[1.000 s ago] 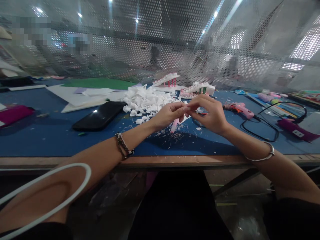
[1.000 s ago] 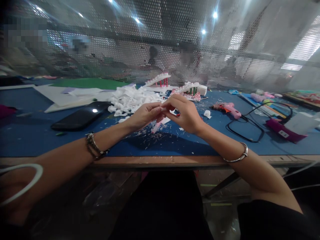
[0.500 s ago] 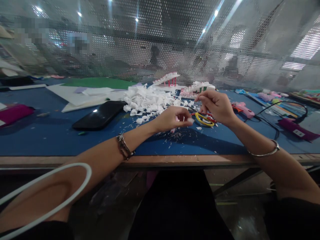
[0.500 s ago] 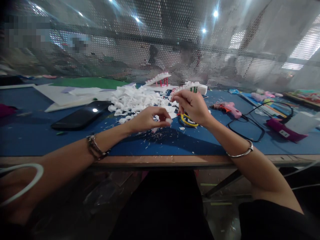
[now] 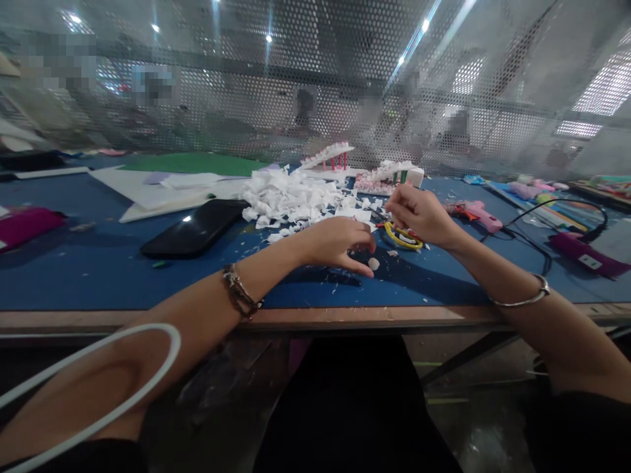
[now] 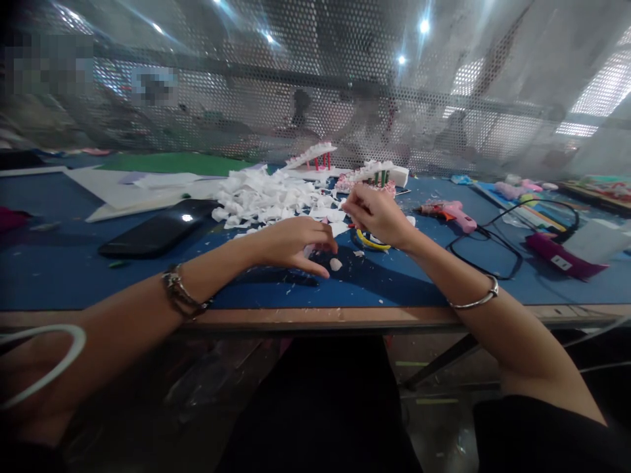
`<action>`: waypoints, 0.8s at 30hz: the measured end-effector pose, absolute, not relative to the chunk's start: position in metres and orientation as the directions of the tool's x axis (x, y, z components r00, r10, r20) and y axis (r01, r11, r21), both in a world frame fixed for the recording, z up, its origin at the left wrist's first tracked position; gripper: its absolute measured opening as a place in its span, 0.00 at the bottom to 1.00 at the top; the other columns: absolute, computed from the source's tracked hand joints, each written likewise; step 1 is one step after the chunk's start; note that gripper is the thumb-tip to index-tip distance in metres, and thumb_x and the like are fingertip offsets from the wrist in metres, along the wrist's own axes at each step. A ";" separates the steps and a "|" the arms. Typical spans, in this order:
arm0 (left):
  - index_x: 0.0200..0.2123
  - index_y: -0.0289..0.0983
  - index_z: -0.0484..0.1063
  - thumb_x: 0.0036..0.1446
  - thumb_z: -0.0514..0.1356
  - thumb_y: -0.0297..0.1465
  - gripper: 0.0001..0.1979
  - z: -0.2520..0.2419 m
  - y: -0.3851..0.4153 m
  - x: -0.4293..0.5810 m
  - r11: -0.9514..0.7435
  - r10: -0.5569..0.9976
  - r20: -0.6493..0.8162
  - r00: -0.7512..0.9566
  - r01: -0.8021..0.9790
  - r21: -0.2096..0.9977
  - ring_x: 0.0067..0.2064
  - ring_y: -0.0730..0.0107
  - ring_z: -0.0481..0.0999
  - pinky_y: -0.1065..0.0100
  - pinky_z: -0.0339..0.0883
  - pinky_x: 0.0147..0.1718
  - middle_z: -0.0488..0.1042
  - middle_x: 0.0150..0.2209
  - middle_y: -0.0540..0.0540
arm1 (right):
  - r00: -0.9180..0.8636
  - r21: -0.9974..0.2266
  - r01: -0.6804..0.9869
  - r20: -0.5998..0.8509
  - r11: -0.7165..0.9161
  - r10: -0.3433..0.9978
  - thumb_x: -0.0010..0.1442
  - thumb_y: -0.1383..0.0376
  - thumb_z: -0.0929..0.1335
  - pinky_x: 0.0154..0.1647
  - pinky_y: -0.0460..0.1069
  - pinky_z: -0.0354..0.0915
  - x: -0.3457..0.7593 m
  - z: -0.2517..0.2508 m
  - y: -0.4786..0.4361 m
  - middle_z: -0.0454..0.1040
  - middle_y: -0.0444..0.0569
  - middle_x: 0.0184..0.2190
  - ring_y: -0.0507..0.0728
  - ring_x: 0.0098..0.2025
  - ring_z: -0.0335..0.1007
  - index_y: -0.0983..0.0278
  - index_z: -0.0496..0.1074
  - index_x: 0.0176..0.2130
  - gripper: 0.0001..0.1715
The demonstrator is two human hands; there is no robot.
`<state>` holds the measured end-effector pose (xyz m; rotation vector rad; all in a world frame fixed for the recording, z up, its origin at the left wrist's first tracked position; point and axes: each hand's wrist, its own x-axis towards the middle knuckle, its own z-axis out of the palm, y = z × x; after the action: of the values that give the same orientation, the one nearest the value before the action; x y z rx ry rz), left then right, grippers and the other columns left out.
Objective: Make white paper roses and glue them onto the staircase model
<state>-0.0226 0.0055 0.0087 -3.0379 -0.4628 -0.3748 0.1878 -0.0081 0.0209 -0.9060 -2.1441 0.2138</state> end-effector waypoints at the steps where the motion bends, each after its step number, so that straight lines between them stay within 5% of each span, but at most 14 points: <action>1: 0.37 0.35 0.74 0.51 0.60 0.48 0.21 0.012 0.006 -0.025 -0.943 0.310 0.262 0.914 0.330 -0.035 0.31 0.69 0.70 0.71 0.55 0.31 0.75 0.32 0.44 | -0.450 -0.434 0.521 0.591 0.735 0.669 0.61 0.64 0.63 0.22 0.44 0.57 0.189 0.020 -0.008 0.67 0.39 0.16 0.46 0.18 0.60 0.63 0.61 0.29 0.09; 6: 0.32 0.36 0.73 0.58 0.52 0.48 0.22 0.020 0.010 -0.034 -0.834 0.513 0.322 0.796 0.551 -0.034 0.25 0.73 0.66 0.71 0.48 0.26 0.73 0.26 0.47 | -0.495 -0.498 0.499 0.508 0.709 0.705 0.59 0.65 0.66 0.25 0.45 0.63 0.190 0.018 -0.008 0.75 0.44 0.21 0.47 0.21 0.66 0.64 0.63 0.30 0.07; 15: 0.41 0.35 0.69 0.56 0.55 0.47 0.21 0.008 0.004 -0.025 -0.853 0.513 0.546 0.663 0.466 0.235 0.28 0.74 0.70 0.73 0.58 0.28 0.73 0.28 0.48 | -0.472 -0.851 0.194 0.354 0.487 0.807 0.57 0.44 0.63 0.18 0.44 0.61 0.178 0.015 -0.009 0.73 0.46 0.17 0.47 0.17 0.65 0.65 0.69 0.26 0.28; 19: 0.44 0.35 0.64 0.54 0.57 0.49 0.25 0.005 0.000 -0.022 -0.851 0.509 0.628 0.589 0.452 0.266 0.25 0.77 0.69 0.74 0.58 0.26 0.73 0.30 0.48 | -0.501 -0.890 0.109 0.337 0.444 0.797 0.56 0.48 0.66 0.21 0.42 0.63 0.173 0.011 -0.008 0.73 0.43 0.20 0.45 0.19 0.66 0.65 0.71 0.29 0.22; 24: 0.45 0.35 0.63 0.56 0.56 0.48 0.24 0.004 0.001 -0.022 -0.852 0.490 0.654 0.576 0.477 0.217 0.24 0.78 0.67 0.74 0.58 0.25 0.72 0.31 0.49 | -0.503 -0.873 0.195 0.301 0.446 0.810 0.52 0.57 0.72 0.23 0.43 0.63 0.170 0.011 -0.012 0.73 0.43 0.20 0.45 0.21 0.65 0.66 0.71 0.27 0.15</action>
<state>-0.0224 0.0013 0.0041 -2.8043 -0.8600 -1.1721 0.1697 -0.0116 0.0110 -0.8426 -1.9549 1.0513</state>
